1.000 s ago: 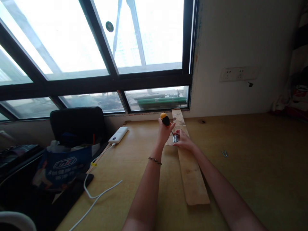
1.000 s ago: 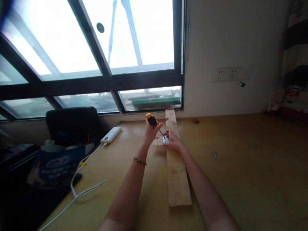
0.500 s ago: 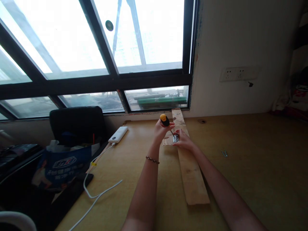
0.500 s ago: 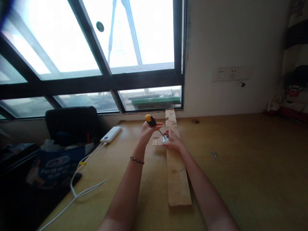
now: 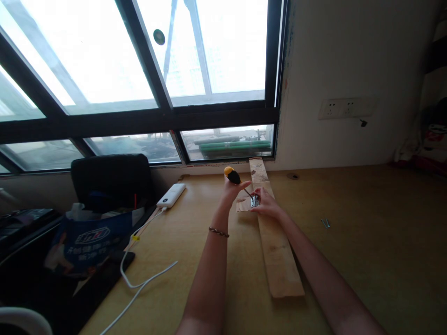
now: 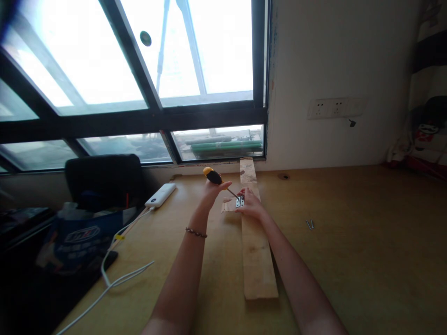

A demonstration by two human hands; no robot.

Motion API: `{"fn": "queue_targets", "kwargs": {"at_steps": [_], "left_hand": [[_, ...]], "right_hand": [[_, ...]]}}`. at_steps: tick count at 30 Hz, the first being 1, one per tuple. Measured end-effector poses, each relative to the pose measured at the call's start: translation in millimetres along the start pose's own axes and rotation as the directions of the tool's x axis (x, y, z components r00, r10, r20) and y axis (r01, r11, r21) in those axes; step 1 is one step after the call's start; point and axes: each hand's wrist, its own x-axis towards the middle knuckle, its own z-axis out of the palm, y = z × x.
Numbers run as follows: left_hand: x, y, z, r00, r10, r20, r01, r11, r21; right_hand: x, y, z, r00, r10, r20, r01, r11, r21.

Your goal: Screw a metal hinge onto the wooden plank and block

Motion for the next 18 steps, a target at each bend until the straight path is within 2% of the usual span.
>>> {"fn": "queue_targets", "kwargs": {"at_steps": [4, 7, 12, 14, 18], "left_hand": [[6, -2, -9, 0.997, 0.045, -0.058, -0.035, 0.985, 0.167], [6, 1, -13, 0.999, 0.05, -0.015, -0.048, 0.99, 0.134], [1, 16, -17, 0.979, -0.067, 0.192, 0.084, 0.993, -0.081], [-4, 26, -21, 0.947, -0.067, 0.316, 0.112, 0.986, -0.127], [-13, 42, -31, 0.849, -0.031, 0.528, 0.11, 0.987, -0.119]], "right_hand": [[0, -1, 0, 1.0, 0.021, -0.002, -0.02, 1.0, 0.018], [0, 1, 1, 1.0, 0.021, -0.008, -0.02, 1.0, 0.022], [0, 3, 2, 1.0, 0.015, -0.004, -0.015, 1.0, 0.021], [0, 2, 2, 1.0, 0.016, -0.004, -0.016, 1.0, 0.025], [1, 3, 2, 1.0, -0.001, -0.008, 0.002, 1.0, 0.026]]}}
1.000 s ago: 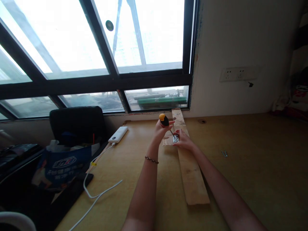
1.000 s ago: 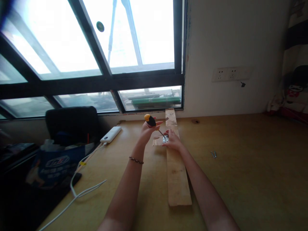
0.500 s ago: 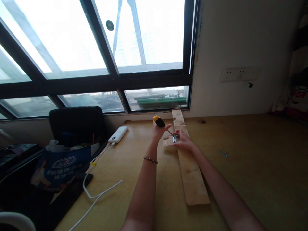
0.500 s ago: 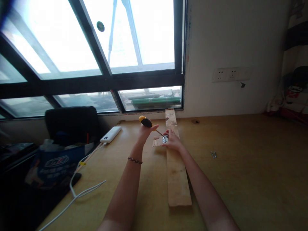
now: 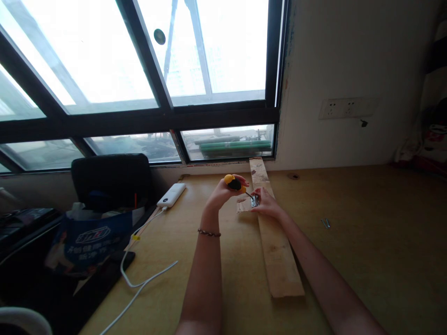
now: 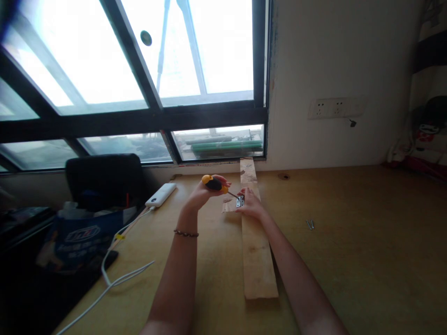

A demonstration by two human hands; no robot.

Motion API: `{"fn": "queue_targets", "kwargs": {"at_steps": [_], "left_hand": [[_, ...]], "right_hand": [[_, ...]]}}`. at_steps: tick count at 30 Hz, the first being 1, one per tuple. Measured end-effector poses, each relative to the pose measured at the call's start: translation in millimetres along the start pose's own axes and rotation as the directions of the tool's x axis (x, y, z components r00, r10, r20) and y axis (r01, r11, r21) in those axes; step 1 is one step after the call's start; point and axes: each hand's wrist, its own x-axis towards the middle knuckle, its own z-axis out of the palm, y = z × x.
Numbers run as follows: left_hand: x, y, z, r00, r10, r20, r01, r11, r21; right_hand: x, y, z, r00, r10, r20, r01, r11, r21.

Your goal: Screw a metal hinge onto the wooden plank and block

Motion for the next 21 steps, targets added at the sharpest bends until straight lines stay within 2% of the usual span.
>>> {"fn": "queue_targets", "kwargs": {"at_steps": [2, 8, 12, 17, 21], "left_hand": [[-4, 3, -1, 0.999, 0.008, 0.042, -0.009, 1.0, 0.018], [-2, 2, -2, 0.999, 0.031, 0.007, -0.032, 0.996, 0.082], [-5, 10, -1, 0.999, 0.038, 0.038, -0.042, 0.991, 0.124], [-10, 14, -3, 0.996, 0.026, 0.089, -0.035, 0.994, 0.107], [-10, 10, -6, 0.998, 0.028, 0.06, -0.033, 0.995, 0.097]], "right_hand": [[0, 1, 0, 1.0, -0.001, 0.001, 0.001, 1.0, -0.006], [0, 2, 1, 1.0, -0.018, -0.009, 0.017, 0.999, -0.034], [0, -2, -1, 1.0, -0.019, -0.005, 0.018, 0.997, -0.074], [0, -4, -2, 1.0, -0.01, -0.006, 0.009, 0.993, -0.114], [-1, -3, -1, 1.0, -0.02, -0.004, 0.02, 0.991, -0.131]]}}
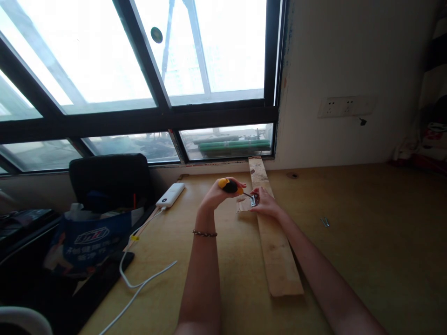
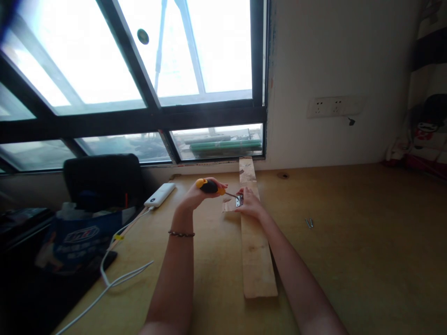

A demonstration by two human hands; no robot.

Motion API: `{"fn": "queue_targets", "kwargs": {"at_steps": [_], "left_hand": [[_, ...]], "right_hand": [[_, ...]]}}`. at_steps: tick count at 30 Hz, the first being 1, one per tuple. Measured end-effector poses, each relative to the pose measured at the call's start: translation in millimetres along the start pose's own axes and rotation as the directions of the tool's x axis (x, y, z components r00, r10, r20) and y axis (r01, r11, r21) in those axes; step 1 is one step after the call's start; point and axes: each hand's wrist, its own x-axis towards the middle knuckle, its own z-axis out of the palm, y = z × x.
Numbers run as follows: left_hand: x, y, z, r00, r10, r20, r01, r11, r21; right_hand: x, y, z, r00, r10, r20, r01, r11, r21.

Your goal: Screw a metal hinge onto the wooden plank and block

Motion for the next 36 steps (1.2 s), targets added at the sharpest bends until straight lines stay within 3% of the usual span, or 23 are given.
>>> {"fn": "queue_targets", "kwargs": {"at_steps": [5, 10, 16, 20, 24, 30, 36], "left_hand": [[6, -2, -4, 0.978, -0.034, -0.208, 0.051, 0.996, 0.076], [8, 7, -9, 0.87, 0.003, -0.494, 0.06, 0.992, 0.111], [6, 13, -12, 0.779, 0.02, -0.626, 0.036, 0.996, 0.076], [8, 9, -11, 0.745, 0.028, -0.666, 0.03, 0.997, 0.076], [12, 3, -8, 0.733, 0.024, -0.68, 0.017, 0.998, 0.053], [21, -10, 1, 0.76, 0.022, -0.65, 0.023, 0.998, 0.06], [29, -22, 9, 0.797, 0.083, -0.598, 0.037, 0.982, 0.186]], "right_hand": [[0, 3, 2, 1.0, -0.016, -0.018, 0.016, 1.0, 0.001], [1, 4, 2, 1.0, -0.016, 0.0, 0.016, 1.0, -0.003], [-2, -2, 2, 0.999, -0.049, 0.023, 0.051, 0.995, -0.081], [-2, -5, 1, 0.996, -0.072, 0.05, 0.077, 0.992, -0.104], [1, 5, -8, 0.994, -0.069, 0.081, 0.068, 0.998, 0.013], [0, 25, -22, 1.0, -0.008, 0.026, 0.003, 0.98, 0.197], [-3, 21, -20, 1.0, -0.026, 0.013, 0.024, 0.99, 0.139]]}}
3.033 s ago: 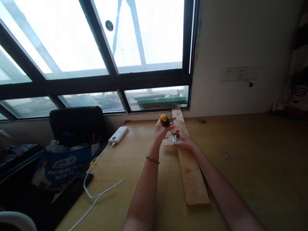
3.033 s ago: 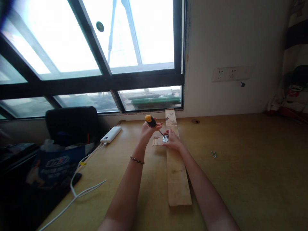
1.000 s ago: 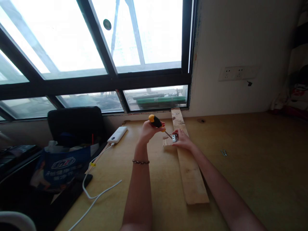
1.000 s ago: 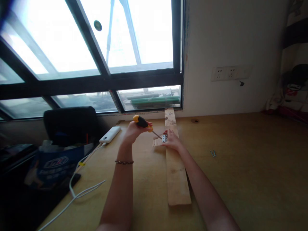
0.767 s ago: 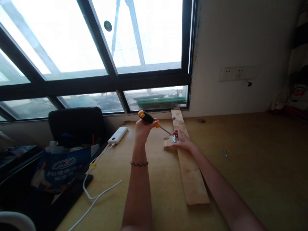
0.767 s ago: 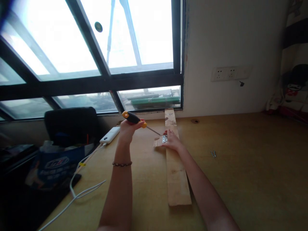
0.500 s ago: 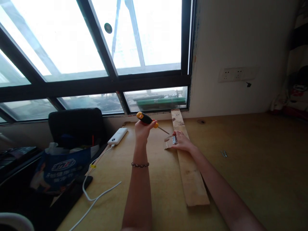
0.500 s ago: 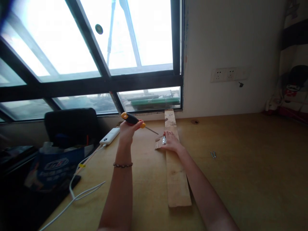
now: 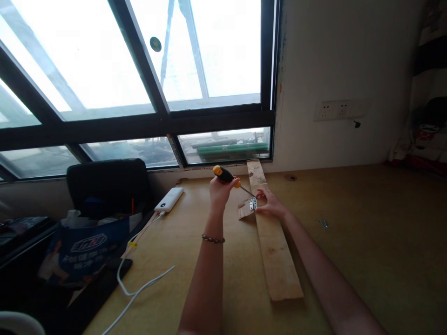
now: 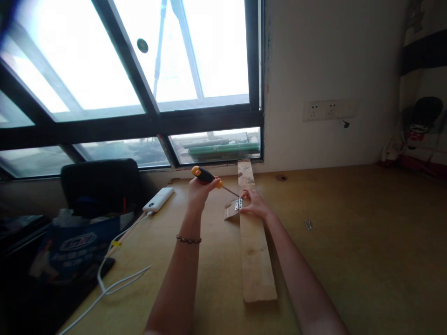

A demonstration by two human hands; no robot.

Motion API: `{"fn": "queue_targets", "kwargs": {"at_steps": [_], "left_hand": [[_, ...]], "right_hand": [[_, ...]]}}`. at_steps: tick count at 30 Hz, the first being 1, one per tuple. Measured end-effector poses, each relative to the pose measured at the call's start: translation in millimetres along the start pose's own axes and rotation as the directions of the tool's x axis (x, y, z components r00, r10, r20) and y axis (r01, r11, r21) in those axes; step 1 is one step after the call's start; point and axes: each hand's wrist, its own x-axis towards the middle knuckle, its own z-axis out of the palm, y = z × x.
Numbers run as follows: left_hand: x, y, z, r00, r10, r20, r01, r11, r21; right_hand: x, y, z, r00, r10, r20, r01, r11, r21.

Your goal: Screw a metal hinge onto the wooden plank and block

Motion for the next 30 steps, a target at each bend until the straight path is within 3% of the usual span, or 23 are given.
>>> {"fn": "queue_targets", "kwargs": {"at_steps": [9, 19, 30], "left_hand": [[-2, -5, 5, 0.999, 0.034, 0.022, -0.036, 0.989, 0.14], [-4, -8, 11, 0.998, 0.03, 0.052, -0.035, 0.992, 0.118], [-11, 4, 15, 0.997, 0.061, 0.037, -0.067, 0.976, 0.208]], "right_hand": [[2, 10, 4, 1.0, 0.001, -0.027, 0.0, 0.999, 0.034], [2, 11, 5, 0.999, 0.017, -0.036, -0.015, 0.999, 0.034], [1, 7, 3, 0.999, 0.029, -0.029, -0.028, 0.999, 0.037]]}}
